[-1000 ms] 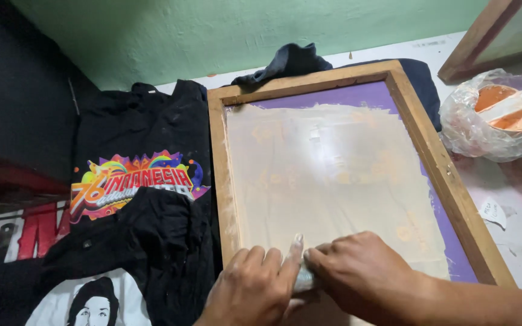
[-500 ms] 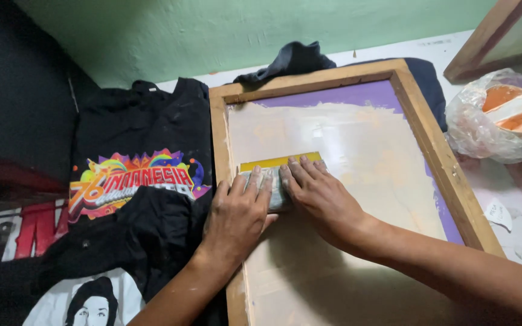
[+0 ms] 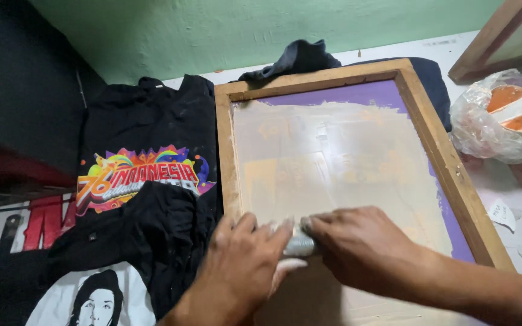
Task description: The person uses a squeegee to spread a white substance across a screen printing frame. They then use a spatula to scoop orange paste from a container and apply it to the screen.
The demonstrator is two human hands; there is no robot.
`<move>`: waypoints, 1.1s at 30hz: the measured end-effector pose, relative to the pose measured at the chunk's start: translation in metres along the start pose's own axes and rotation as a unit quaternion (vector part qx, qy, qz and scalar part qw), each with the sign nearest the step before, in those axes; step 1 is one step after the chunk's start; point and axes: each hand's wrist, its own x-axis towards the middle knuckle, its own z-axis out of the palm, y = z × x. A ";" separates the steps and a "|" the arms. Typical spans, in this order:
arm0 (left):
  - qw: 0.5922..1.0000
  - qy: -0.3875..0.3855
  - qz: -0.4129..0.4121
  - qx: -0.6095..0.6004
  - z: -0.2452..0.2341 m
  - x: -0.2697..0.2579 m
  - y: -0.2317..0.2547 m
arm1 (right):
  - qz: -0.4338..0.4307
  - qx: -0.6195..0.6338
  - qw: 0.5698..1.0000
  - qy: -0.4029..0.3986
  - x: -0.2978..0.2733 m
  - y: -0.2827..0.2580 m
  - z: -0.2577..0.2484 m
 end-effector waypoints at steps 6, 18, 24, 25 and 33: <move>0.997 0.073 -0.028 -0.003 -0.007 0.081 -0.078 | 0.097 -0.081 0.989 0.079 0.097 0.041 -0.053; 0.982 0.183 0.026 -0.026 0.041 0.062 -0.086 | 0.020 -0.097 0.995 0.032 0.099 0.045 -0.020; 0.986 0.163 0.026 -0.033 0.025 -0.021 0.018 | -0.094 -0.042 0.993 0.064 -0.012 -0.005 0.031; 0.986 0.164 0.027 -0.031 0.028 -0.024 0.026 | -0.094 -0.043 0.992 0.065 -0.020 -0.005 0.036; 0.993 0.108 -0.007 0.036 -0.008 0.015 -0.014 | -0.006 -0.032 0.996 0.081 0.022 0.008 -0.021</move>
